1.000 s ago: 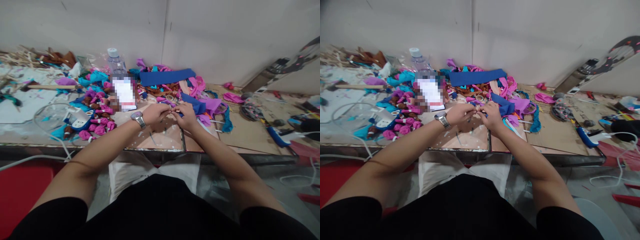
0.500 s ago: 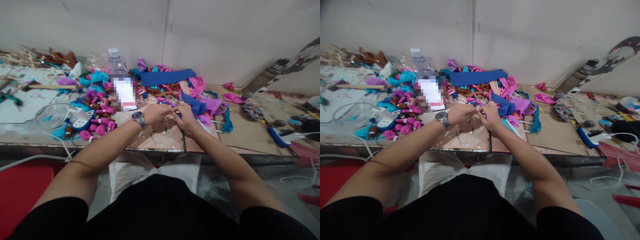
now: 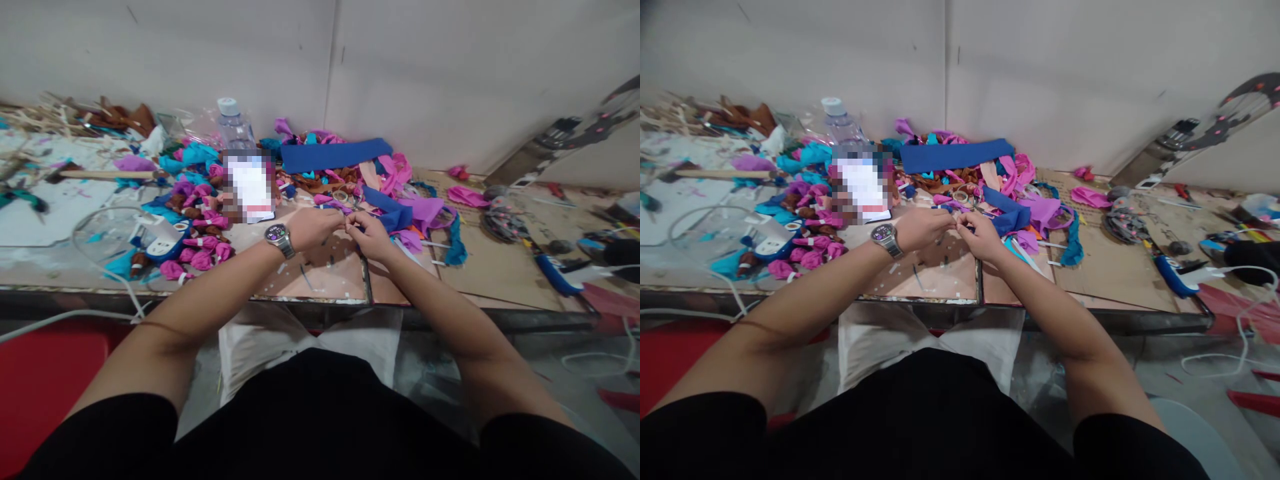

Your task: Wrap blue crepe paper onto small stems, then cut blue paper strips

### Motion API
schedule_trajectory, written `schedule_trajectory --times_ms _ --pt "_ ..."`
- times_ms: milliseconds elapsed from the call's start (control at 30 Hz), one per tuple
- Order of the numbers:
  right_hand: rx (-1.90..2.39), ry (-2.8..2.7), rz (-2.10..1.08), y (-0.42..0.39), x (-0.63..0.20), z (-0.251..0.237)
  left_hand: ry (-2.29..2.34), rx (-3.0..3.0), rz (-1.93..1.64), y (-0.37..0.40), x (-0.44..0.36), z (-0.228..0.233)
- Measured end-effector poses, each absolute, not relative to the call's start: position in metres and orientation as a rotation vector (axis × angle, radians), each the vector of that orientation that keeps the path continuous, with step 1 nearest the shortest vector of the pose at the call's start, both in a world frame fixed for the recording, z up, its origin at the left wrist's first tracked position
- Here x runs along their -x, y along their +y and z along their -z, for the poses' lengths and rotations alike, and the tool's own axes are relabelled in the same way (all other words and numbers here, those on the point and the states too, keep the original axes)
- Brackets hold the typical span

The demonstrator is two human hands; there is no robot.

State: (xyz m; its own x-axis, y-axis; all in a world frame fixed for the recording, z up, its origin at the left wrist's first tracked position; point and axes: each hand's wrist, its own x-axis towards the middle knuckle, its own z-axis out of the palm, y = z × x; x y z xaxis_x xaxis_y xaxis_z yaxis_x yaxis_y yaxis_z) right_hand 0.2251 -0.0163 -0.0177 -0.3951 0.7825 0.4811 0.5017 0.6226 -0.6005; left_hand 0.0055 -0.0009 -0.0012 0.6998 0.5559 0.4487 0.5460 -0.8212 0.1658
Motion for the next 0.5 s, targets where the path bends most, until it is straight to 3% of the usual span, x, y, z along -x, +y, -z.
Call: schedule_trajectory --times_ms 267,500 --pt "0.956 -2.295 0.106 -0.023 -0.232 0.008 0.84 -2.055 -0.744 -0.007 -0.009 -0.004" --pt "0.94 -2.365 0.212 -0.028 -0.233 0.003 0.757 -1.978 -0.636 -0.004 -0.009 -0.002"
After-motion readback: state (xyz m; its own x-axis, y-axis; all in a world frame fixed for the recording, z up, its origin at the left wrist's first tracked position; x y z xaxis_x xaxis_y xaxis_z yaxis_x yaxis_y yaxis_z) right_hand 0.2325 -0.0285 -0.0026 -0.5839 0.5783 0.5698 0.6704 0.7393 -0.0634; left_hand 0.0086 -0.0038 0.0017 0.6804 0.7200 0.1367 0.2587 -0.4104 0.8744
